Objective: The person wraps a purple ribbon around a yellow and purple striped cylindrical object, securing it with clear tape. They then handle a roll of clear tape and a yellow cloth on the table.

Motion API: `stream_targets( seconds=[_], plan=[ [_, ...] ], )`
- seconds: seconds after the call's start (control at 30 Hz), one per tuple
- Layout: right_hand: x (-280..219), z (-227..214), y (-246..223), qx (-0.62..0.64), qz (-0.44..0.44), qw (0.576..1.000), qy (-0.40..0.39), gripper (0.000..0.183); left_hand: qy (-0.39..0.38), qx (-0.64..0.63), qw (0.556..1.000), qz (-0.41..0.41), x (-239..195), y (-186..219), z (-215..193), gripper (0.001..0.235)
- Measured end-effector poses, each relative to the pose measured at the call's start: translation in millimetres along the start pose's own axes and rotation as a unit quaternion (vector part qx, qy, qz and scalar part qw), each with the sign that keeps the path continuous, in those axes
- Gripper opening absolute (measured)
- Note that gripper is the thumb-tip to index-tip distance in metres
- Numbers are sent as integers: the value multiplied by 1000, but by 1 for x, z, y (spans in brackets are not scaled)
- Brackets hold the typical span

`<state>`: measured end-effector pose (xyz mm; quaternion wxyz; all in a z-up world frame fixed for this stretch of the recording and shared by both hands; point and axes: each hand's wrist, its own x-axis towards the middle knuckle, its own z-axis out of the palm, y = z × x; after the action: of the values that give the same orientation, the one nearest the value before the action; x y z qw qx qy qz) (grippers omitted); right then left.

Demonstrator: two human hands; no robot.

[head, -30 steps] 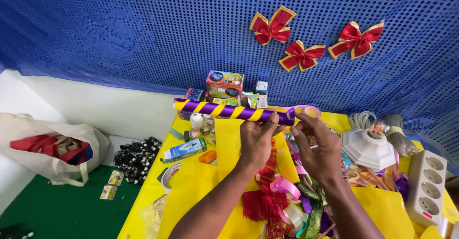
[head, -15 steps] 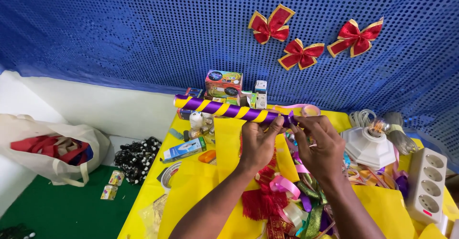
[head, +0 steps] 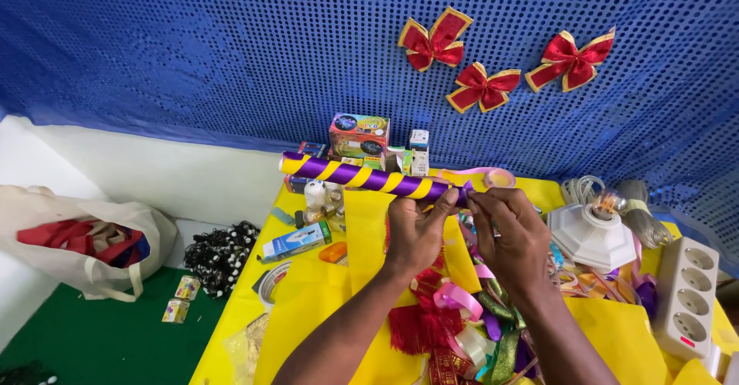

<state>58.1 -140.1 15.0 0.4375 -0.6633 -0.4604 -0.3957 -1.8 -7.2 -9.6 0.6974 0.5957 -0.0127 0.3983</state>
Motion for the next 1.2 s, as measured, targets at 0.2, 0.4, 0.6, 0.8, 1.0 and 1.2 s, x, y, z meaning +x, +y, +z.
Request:
stream_targets(
  seconds=[0.2, 0.4, 0.6, 0.8, 1.0, 1.2],
  plan=[
    [0, -2, 0, -112, -98, 989, -13, 14, -6, 30, 999, 33, -3, 24, 2, 15],
    [-6, 0, 10, -121, -94, 988, -13, 13, -9, 45, 997, 55, -3, 29, 4, 11],
    [-11, 3, 18, -21, -11, 999, -31, 14, -18, 35, 997, 59, -1, 29, 0, 9],
    [-8, 1, 17, 40, 17, 999, -21, 13, -26, 19, 997, 64, 1, 27, -1, 9],
    [4, -10, 8, 69, 114, 991, -9, 9, -6, 13, 1000, 14, 5, 3, -6, 17],
    [23, -11, 49, 113, 166, 979, -12, 9, 24, -12, 1000, 11, 20, 27, -8, 23]
  ],
)
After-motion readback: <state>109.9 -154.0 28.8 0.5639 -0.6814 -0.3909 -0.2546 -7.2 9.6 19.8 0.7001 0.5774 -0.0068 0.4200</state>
